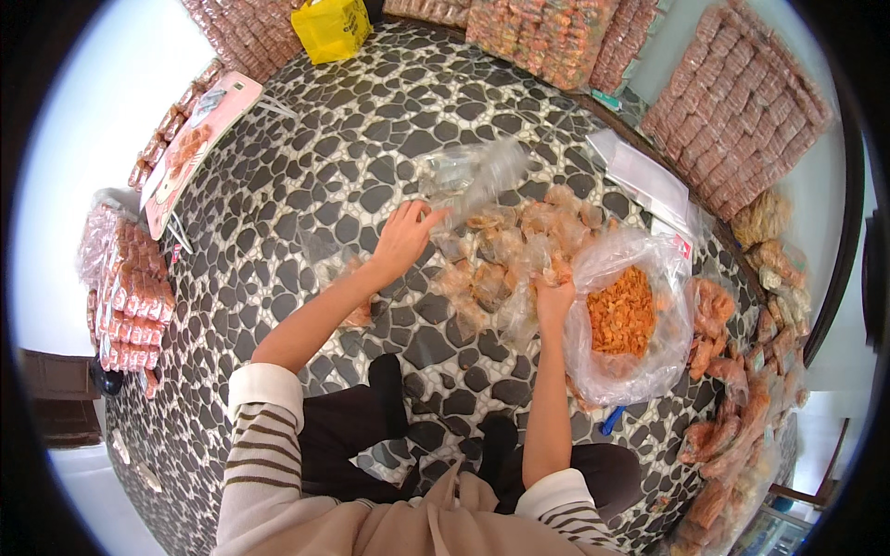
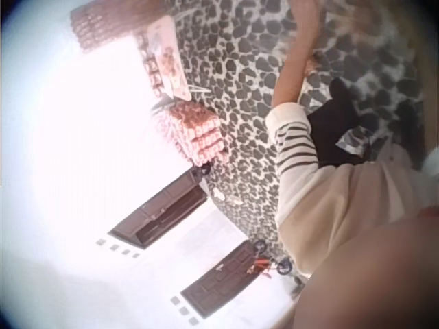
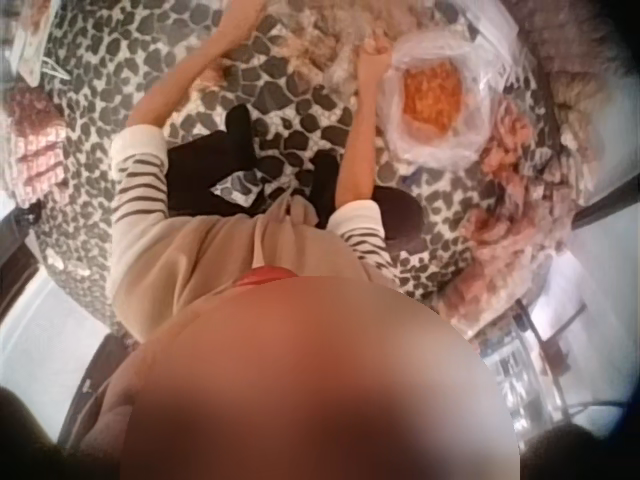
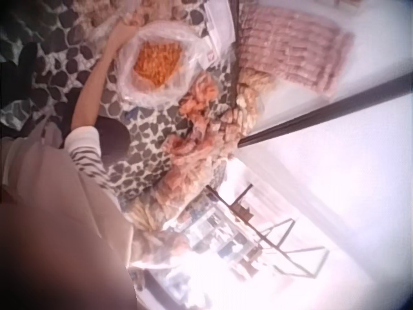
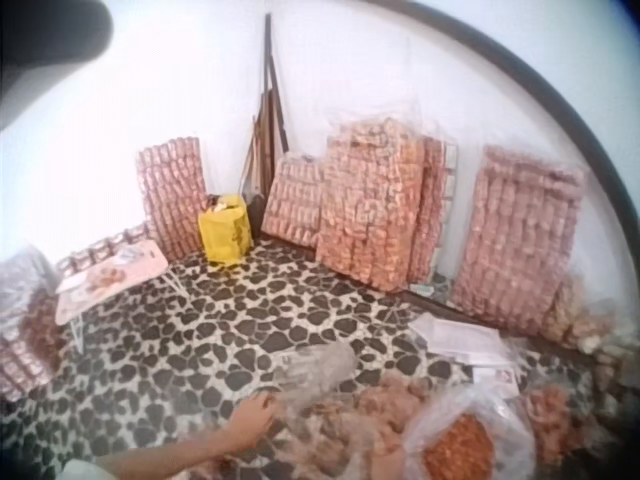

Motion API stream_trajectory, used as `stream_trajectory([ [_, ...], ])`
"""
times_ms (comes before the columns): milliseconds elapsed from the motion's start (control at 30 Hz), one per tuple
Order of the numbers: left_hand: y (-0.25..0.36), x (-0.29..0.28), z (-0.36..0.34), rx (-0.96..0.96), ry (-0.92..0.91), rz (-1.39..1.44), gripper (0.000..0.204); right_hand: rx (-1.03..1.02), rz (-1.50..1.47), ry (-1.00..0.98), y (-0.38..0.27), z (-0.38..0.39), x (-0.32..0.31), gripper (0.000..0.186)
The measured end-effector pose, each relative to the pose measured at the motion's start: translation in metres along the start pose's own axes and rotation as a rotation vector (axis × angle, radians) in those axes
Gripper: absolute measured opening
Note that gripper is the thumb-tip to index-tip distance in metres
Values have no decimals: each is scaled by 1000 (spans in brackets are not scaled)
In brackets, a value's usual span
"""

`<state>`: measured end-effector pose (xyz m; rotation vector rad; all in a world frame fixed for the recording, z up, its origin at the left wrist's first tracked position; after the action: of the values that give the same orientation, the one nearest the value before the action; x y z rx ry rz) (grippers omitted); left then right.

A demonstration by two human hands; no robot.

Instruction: The person sits on the floor and packs orange snack pieces into small clear plastic bags. They open each bag, fill it with snacks, and tie the top to seal it. The person uses a blue tool to assist in opening and handling the bags.

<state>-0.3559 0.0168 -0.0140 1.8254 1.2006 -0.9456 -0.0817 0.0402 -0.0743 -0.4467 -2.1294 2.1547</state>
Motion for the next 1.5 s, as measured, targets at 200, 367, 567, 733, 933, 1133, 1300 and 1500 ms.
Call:
stream_trajectory([
  [200, -46, 43, 55, 372, -226, -455, 71, 83, 75, -10, 11, 9, -6, 37],
  [367, -33, 94, 88, -194, -287, -203, 77, 55, 226, -21, 21, 23, -8, 36],
  [567, 32, 143, 58, -608, -125, 59, 62, 109, 86, -93, 22, 22, 10, 35],
  [733, 36, 138, 46, -596, 53, 178, 22, 310, -63, -336, 19, 13, 29, 46],
  [933, 23, 118, 69, -749, 138, 587, 26, 655, 100, -910, 30, 10, 82, 59],
  [1133, 18, 116, 85, -775, 77, 862, 31, 566, 441, -1222, 29, 16, 101, 76],
  [1300, 26, 113, 82, -695, 26, 934, 30, 426, 475, -1105, 32, 21, 109, 47],
  [1500, 49, 111, 90, -742, 34, 1093, 30, 894, -283, -776, 62, 12, 122, 35],
])
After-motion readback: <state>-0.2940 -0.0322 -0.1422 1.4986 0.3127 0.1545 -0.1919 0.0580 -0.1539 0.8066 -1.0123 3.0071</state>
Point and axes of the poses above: each hand's wrist, its own z-axis away from the middle knuckle, its own x-axis out of the palm, y = z × x, the point moved 4 cm from there along -z, towards the middle knuckle, and after that the axes turned 5 degrees about y, right-handed, at the moved point
